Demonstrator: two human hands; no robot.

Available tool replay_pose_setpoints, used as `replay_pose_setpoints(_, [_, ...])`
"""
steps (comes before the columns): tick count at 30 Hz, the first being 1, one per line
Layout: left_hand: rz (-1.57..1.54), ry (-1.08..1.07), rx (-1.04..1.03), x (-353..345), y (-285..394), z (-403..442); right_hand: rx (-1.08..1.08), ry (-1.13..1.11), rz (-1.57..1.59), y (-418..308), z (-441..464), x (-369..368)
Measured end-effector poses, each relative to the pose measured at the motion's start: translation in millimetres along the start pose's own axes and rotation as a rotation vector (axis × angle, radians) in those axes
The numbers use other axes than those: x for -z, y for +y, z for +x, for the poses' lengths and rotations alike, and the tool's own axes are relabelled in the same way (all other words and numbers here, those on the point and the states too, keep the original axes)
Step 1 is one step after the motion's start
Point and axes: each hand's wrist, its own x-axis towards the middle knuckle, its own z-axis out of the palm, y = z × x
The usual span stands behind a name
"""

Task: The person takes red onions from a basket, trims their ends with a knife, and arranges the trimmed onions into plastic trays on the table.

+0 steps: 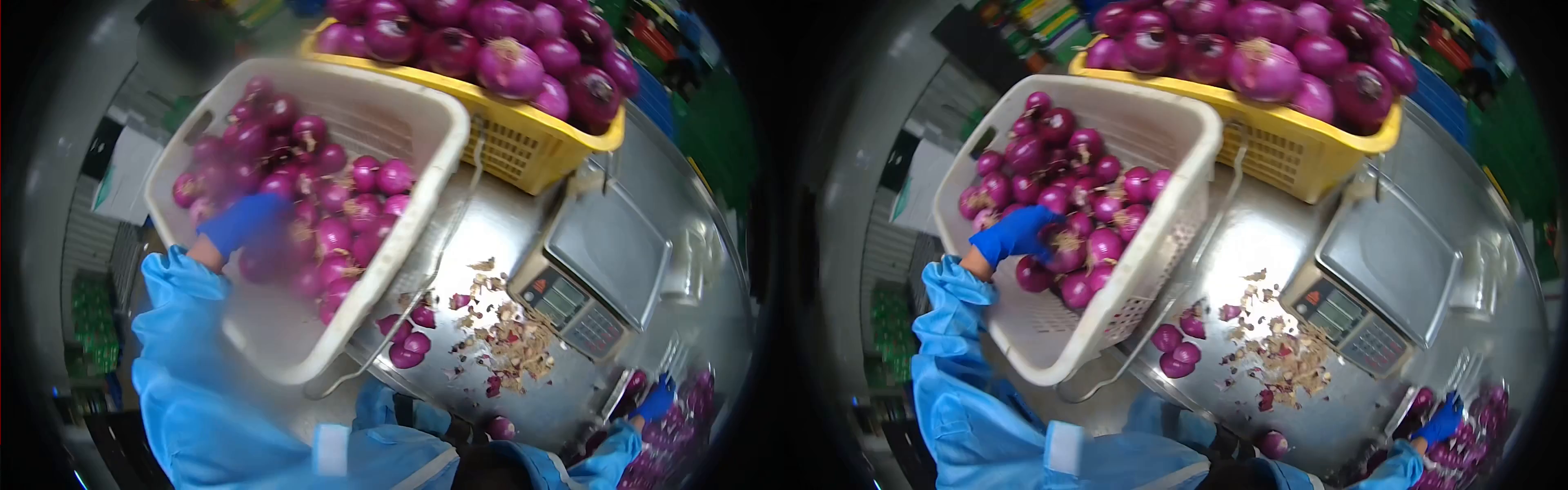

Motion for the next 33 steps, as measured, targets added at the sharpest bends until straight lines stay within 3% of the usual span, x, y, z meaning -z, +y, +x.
replay_pose_setpoints(1, [0.136, -0.078, -0.112, -8, -14, 11, 0.347, 0.049, 0.107, 39, 22, -30])
replay_pose_setpoints(2, [0.236, -0.125, -0.211, -13, -21, 20, 0.688, 0.249, -0.298, 78, 45, -57])
replay_pose_setpoints(3, [0.251, -0.119, -0.254, -17, -21, 20, 0.508, 0.140, -0.064, 100, 67, -84])
replay_pose_setpoints(5, [0.209, -0.086, -0.282, -25, -16, 27, 0.629, 0.460, -0.599, 117, 72, -128])
replay_pose_setpoints(6, [0.147, -0.070, -0.260, -32, -20, 27, 0.466, 0.261, -0.209, 78, 56, -106])
replay_pose_setpoints(7, [0.060, -0.055, -0.232, -38, -28, 25, 0.430, 0.384, -0.251, 61, 55, -109])
replay_pose_setpoints(8, [-0.074, -0.048, -0.106, -60, -73, 25, 0.214, 0.244, 0.119, -8, 9, -47])
replay_pose_setpoints(9, [-0.187, -0.044, -0.087, -67, -76, 28, -0.027, 0.175, 0.336, -27, 3, -41])
replay_pose_setpoints(11, [-0.415, -0.031, -0.052, -81, -82, 31, -0.060, 0.186, 0.546, -13, 17, -76])
replay_pose_setpoints(12, [-0.320, -0.038, -0.037, -74, -69, 30, -0.133, 0.002, 0.595, -32, 7, -54])
replay_pose_setpoints(14, [-0.078, -0.085, -0.056, -57, -44, 31, -0.075, -0.009, 0.547, -25, 13, -72])
replay_pose_setpoints(17, [0.007, 0.039, -0.080, -41, -45, 30, 0.080, 0.214, 0.444, -28, -7, -60])
replay_pose_setpoints(18, [-0.023, 0.117, -0.073, -36, -48, 26, 0.030, 0.121, 0.611, -28, -16, -44])
replay_pose_setpoints(20, [-0.546, 0.313, -0.149, -18, -39, 17, -0.064, -0.079, 0.950, -32, -37, -18])
replay_pose_setpoints(21, [-0.718, 0.379, -0.124, -10, -33, 3, 0.145, 0.005, 0.886, -12, -34, -36])
replay_pose_setpoints(23, [-1.044, 0.542, -0.056, 7, -14, -39, 0.052, -0.156, 1.076, -32, -71, -1])
replay_pose_setpoints(24, [-1.177, 0.575, -0.137, 7, 2, -56, 0.070, -0.200, 1.076, -43, -88, 10])
replay_pose_setpoints(25, [-1.490, 0.723, -0.119, 2, 51, -80, 0.022, -0.296, 1.085, -72, -117, 43])
replay_pose_setpoints(26, [-1.583, 0.732, -0.154, -3, 85, -93, 0.153, -0.280, 1.143, -79, -131, 36])
replay_pose_setpoints(28, [-1.751, 0.565, -0.234, -22, 161, -108, 0.189, -0.542, 1.053, -111, -167, 68])
replay_pose_setpoints(33, [-2.016, -0.275, -0.233, -79, 305, -97, 0.674, -0.907, 1.115, -154, -237, 124])
